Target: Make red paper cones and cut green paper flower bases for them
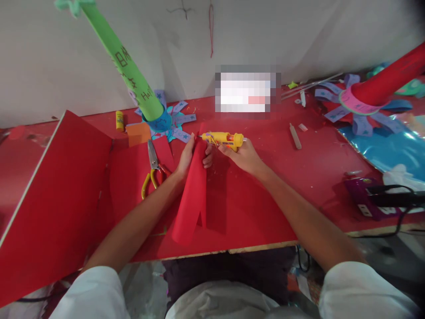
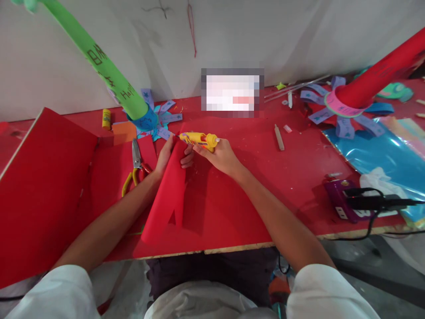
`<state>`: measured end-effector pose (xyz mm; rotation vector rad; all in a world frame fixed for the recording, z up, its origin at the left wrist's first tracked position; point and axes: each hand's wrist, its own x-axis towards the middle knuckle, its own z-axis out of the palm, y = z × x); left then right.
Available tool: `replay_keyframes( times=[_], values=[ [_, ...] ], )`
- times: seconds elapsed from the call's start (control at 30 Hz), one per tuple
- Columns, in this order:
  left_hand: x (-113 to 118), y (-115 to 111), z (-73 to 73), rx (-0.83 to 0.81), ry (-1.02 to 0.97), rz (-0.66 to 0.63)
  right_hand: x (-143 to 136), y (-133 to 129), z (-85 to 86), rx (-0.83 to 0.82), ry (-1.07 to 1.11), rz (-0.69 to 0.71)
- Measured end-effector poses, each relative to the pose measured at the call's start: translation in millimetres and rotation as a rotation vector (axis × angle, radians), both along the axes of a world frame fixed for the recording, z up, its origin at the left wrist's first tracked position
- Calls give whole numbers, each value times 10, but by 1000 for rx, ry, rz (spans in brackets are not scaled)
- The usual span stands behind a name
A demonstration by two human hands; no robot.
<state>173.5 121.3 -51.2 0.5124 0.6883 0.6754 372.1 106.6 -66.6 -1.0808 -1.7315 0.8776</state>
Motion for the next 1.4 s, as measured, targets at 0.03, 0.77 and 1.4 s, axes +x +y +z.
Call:
replay_keyframes(
  times=[0.03, 0.77, 1.4],
  values=[
    [-2, -1, -2, 6, -1, 1, 0, 0, 1, 2, -1, -4],
    [-21, 9, -52, -27, -58, 13, 17, -23, 62, -2, -32, -4],
    [11, -21, 23, -32, -50, 72, 42, -22, 50, -38, -34, 38]
  ],
)
